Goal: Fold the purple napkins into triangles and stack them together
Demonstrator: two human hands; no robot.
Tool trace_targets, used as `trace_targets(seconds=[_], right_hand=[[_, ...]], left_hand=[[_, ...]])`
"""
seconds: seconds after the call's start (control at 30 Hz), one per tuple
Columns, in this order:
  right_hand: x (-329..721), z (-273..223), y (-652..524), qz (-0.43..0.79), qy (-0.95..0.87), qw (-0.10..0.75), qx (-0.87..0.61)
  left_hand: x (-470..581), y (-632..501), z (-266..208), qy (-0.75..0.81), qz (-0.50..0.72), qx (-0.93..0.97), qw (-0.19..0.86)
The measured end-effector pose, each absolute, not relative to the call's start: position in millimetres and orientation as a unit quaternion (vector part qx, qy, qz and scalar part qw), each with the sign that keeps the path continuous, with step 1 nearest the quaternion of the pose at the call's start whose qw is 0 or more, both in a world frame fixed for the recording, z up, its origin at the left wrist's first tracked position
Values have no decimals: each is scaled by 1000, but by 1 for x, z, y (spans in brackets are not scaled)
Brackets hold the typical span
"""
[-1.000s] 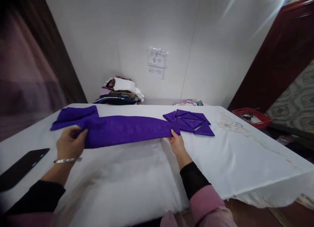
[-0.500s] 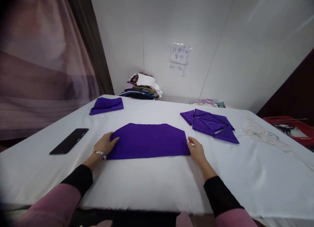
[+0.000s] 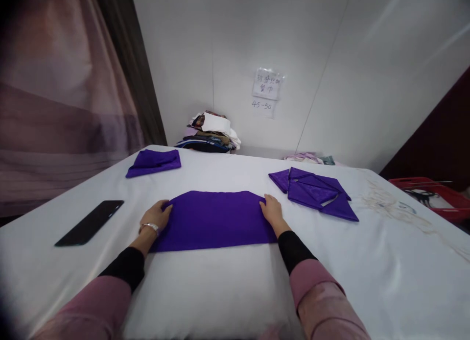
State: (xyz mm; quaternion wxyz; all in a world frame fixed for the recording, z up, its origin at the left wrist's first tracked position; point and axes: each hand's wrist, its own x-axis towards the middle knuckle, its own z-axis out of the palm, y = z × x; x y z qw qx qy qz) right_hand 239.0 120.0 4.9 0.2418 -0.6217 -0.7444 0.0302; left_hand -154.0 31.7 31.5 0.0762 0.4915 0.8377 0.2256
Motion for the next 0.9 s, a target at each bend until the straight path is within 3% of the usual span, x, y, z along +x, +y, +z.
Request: trace_targets(seconds=[0.6,0.77,0.9], right_hand=[[245,-9,117,32,-726,429,-537],[244,-6,116,31,-716,442,-539],[243,-3,114,31,-710,447,-543]], left_hand=[[-169,28,19,764,415,494,8],[-167,27,22,695,456,552,-69],[-163,24,24,686,484,540,-53]])
